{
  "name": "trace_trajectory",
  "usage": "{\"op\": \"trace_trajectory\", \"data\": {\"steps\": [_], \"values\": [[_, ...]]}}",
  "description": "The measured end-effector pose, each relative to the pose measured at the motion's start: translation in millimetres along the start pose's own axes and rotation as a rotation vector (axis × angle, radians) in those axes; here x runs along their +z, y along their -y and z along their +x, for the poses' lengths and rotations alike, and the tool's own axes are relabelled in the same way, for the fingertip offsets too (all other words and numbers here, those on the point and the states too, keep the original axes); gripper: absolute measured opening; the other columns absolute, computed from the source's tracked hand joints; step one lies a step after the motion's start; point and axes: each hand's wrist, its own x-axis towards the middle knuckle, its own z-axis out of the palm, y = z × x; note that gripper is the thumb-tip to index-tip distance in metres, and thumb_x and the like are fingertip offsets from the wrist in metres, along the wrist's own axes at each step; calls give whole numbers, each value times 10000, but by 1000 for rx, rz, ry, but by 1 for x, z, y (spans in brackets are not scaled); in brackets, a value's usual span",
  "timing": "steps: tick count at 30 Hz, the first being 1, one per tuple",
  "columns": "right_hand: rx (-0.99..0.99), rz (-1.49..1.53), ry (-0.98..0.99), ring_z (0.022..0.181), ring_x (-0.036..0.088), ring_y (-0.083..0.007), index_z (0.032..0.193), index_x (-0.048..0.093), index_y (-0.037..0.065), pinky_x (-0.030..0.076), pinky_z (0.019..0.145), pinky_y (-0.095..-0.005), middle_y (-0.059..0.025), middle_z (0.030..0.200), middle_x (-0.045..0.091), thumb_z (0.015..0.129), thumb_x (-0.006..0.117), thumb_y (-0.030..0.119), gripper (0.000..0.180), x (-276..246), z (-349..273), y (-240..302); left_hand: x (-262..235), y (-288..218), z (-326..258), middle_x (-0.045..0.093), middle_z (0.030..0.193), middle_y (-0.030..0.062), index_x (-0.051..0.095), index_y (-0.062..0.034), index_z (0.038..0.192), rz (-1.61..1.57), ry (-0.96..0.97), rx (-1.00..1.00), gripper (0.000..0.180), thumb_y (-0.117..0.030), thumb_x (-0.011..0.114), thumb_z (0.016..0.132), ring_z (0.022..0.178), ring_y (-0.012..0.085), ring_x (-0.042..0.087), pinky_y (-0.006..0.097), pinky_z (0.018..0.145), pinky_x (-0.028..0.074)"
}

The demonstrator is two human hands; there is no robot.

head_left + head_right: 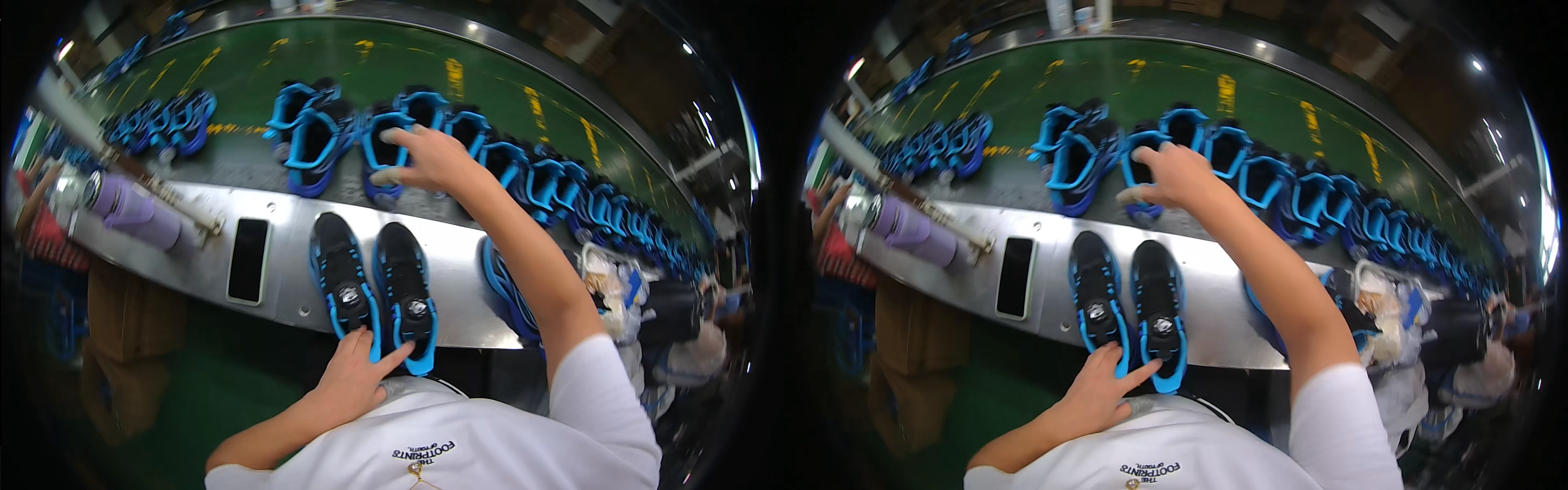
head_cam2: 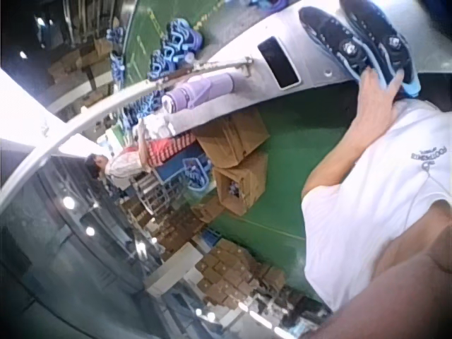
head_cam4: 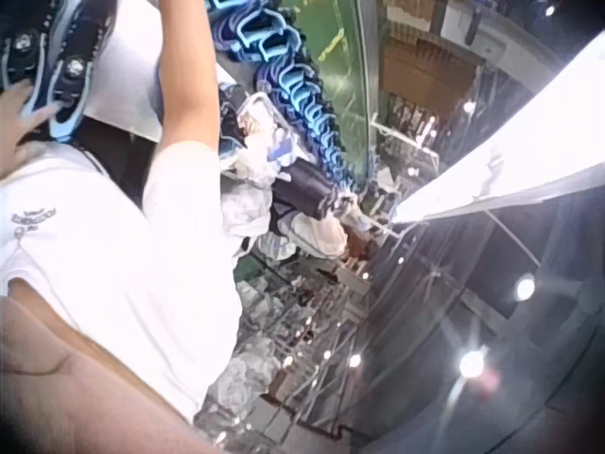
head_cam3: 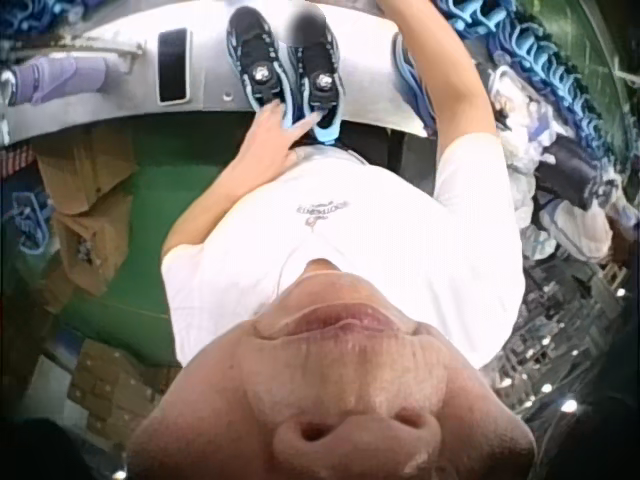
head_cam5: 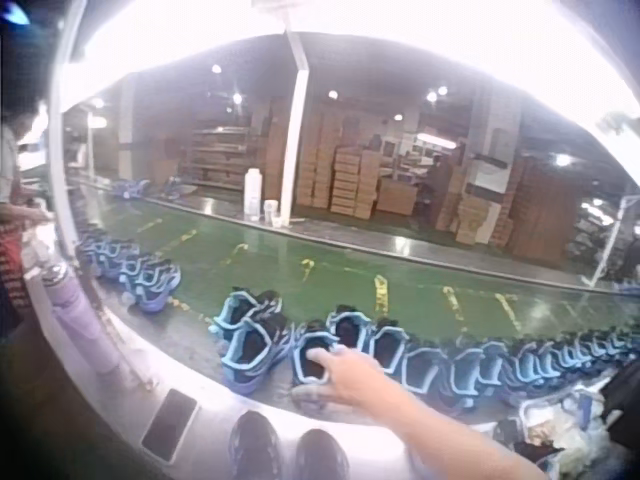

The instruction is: The person cleans the interior and edges of black and blue sneakers using a cloth by hand, handling them one at a time and placing them on a conveyor belt.

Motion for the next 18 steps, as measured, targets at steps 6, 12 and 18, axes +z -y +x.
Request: {"op": "trace_trajectory", "data": {"steps": [6, 12, 18], "values": [[-3, -238, 572, 1325, 436, -423, 1438, 493, 253, 404, 1064, -507, -208, 1432, 482, 544, 731, 813, 1082, 48, 104, -23, 9, 0, 42, 588, 951, 238, 700, -133, 1082, -79, 171, -169, 449, -262, 811, 667, 869, 389, 620, 458, 769, 523], [-142, -111, 348, 1254, 472, -393, 1371, 543, 334, 388, 1009, -455, -225, 1388, 455, 553, 845, 531, 894, 71, 56, -90, -9, 21, 44, 611, 926, 166, 700, -113, 1023, -235, 119, -84, 417, -256, 796, 643, 861, 368, 613, 438, 733, 514], [-195, -339, -73, 1027, 620, -291, 939, 761, 245, 412, 856, -447, -71, 953, 692, 724, 756, 279, 218, 140, 103, -55, -33, 9, 51, 568, 907, 219, 675, -131, 1110, -248, 190, -232, 417, -242, 739, 713, 847, 414, 585, 472, 750, 487]]}}
